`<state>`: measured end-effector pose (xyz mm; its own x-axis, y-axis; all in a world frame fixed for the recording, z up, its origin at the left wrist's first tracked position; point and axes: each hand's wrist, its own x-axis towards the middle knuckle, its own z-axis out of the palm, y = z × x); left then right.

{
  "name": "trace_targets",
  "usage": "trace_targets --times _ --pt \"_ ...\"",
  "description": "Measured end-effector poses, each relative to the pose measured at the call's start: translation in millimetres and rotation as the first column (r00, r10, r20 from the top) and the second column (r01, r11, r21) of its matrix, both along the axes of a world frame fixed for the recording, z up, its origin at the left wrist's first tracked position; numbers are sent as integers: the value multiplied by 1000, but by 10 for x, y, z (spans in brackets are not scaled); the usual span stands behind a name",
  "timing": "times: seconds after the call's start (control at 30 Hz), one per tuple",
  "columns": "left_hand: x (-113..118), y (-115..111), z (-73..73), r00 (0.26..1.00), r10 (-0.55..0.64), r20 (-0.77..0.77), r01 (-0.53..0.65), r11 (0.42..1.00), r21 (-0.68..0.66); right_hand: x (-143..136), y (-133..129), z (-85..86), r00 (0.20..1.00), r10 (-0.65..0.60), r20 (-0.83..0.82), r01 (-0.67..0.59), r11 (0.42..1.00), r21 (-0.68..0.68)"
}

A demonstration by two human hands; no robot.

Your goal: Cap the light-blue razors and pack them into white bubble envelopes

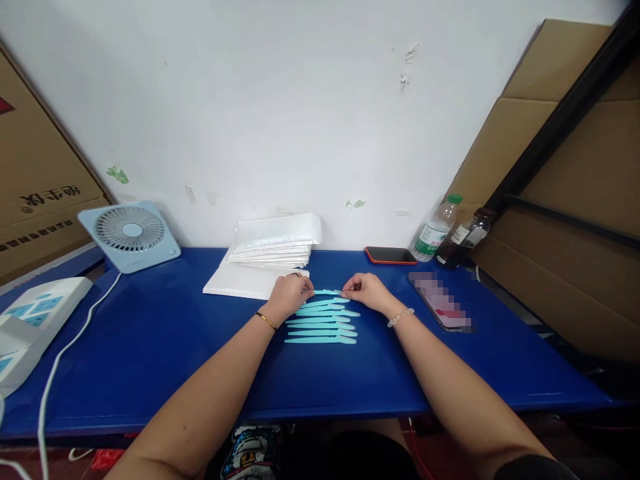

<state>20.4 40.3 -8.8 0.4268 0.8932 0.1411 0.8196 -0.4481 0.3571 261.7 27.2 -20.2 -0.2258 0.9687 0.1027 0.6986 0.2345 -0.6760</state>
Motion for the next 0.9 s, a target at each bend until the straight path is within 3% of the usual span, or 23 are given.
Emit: trace_targets --times 0.2,0.5,0.63,0.73,0.9 --pt "-27 2 5 1000 1 5 -1 1000 -19 16 3 -16 1000 20 -12 -20 1000 -9" --pt "138 -55 -24 996 -93 -8 93 995 -35 -114 -83 65 997 77 12 -76 996 -55" --pt "33 -161 71 981 -184 -55 183 983 -20 -125 -222 151 972 190 138 -200 978 61" --pt "-38 -305 157 937 -312 -157 309 950 -44 -196 -405 244 895 311 320 -341 939 39" --pt "74 -493 216 902 -281 -327 288 957 -29 -405 -618 352 830 287 478 -335 942 16"
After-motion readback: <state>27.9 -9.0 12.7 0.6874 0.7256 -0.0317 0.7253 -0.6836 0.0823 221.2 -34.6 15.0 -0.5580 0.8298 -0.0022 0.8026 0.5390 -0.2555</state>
